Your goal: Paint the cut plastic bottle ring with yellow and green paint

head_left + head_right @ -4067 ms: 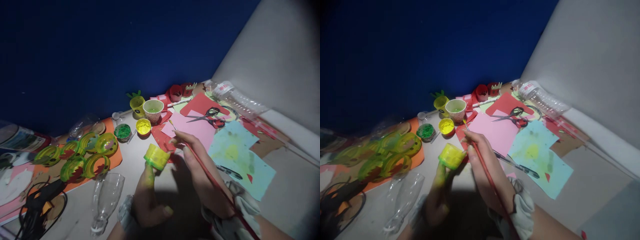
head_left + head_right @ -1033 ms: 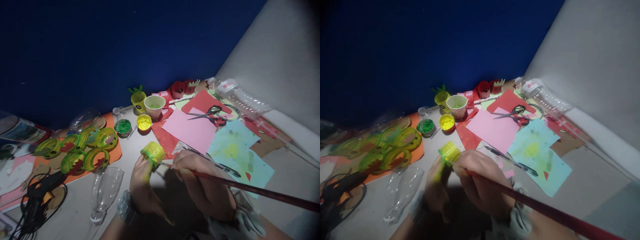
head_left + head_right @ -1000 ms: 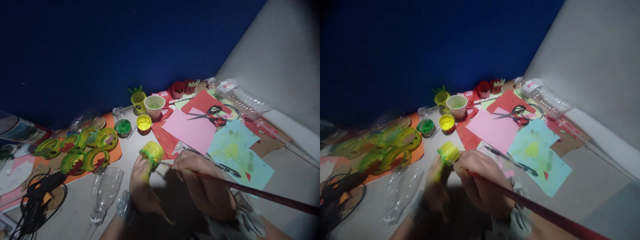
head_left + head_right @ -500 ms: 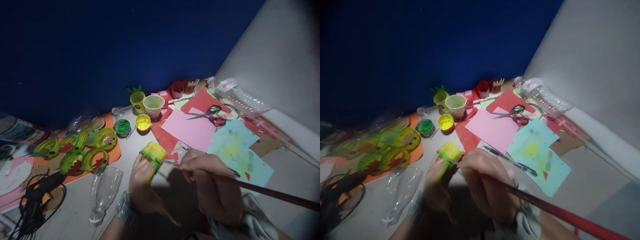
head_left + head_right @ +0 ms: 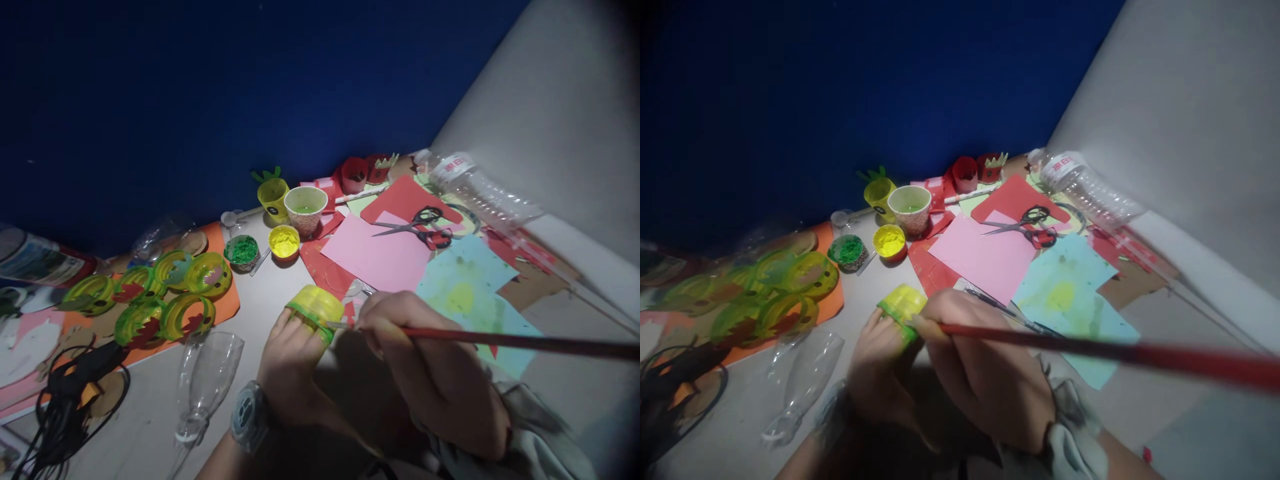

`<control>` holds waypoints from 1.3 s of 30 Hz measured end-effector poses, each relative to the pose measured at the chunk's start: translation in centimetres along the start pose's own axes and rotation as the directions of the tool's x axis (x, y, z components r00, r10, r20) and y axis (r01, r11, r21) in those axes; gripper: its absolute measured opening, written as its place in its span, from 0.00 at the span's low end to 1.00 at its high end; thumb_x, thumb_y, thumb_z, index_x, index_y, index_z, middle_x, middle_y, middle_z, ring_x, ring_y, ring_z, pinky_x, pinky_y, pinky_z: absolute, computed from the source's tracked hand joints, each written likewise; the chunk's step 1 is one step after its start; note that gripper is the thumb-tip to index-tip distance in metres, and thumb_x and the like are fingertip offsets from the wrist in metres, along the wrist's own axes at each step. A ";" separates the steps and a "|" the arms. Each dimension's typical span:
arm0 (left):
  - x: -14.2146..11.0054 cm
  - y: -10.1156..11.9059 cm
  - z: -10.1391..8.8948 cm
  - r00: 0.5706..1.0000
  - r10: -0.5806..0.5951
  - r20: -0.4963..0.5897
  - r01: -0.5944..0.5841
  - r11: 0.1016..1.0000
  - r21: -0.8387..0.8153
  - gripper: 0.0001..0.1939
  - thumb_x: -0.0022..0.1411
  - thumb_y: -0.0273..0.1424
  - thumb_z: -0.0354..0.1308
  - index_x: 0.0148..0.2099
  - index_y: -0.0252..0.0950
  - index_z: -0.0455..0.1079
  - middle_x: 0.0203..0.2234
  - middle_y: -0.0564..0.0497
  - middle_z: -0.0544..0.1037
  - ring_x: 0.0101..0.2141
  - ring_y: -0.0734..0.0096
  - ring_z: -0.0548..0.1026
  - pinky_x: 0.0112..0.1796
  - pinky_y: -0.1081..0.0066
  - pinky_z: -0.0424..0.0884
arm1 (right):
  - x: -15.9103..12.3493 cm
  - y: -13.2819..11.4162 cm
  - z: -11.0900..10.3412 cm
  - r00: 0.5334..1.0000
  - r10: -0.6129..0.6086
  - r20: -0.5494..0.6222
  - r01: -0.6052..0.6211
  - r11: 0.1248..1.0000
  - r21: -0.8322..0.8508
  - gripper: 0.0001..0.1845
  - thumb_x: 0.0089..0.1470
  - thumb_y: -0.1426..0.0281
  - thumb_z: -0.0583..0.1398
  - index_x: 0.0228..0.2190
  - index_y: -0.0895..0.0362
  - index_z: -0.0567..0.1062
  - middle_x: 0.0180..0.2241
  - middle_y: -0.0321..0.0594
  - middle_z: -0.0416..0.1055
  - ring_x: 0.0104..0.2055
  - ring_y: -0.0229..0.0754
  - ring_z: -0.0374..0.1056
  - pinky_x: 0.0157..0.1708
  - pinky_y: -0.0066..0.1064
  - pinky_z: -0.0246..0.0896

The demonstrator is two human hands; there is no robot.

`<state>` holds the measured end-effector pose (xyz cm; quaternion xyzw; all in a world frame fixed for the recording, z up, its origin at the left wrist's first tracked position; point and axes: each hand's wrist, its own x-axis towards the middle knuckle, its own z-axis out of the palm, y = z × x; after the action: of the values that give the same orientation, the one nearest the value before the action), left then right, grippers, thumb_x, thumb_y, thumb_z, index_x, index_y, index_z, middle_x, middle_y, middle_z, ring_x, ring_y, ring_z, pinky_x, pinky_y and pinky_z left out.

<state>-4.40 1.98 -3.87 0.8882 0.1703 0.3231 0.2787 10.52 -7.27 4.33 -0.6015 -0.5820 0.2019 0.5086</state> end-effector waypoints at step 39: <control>1.8 1.2 -0.9 0.965 0.011 0.263 0.018 0.994 -0.107 0.46 0.33 0.64 0.62 0.49 0.36 0.74 0.37 0.41 0.79 0.43 0.44 0.75 0.49 0.45 0.69 | 0.0 -0.2 -0.3 0.998 0.055 0.005 -0.054 0.992 -0.118 0.09 0.69 0.71 0.49 0.34 0.55 0.64 0.30 0.32 0.61 0.31 0.33 0.61 0.32 0.28 0.55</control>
<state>-3.53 2.22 -1.71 0.9065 0.1152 0.2107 0.3474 10.65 -7.41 4.59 -0.6452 -0.5783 0.1834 0.4644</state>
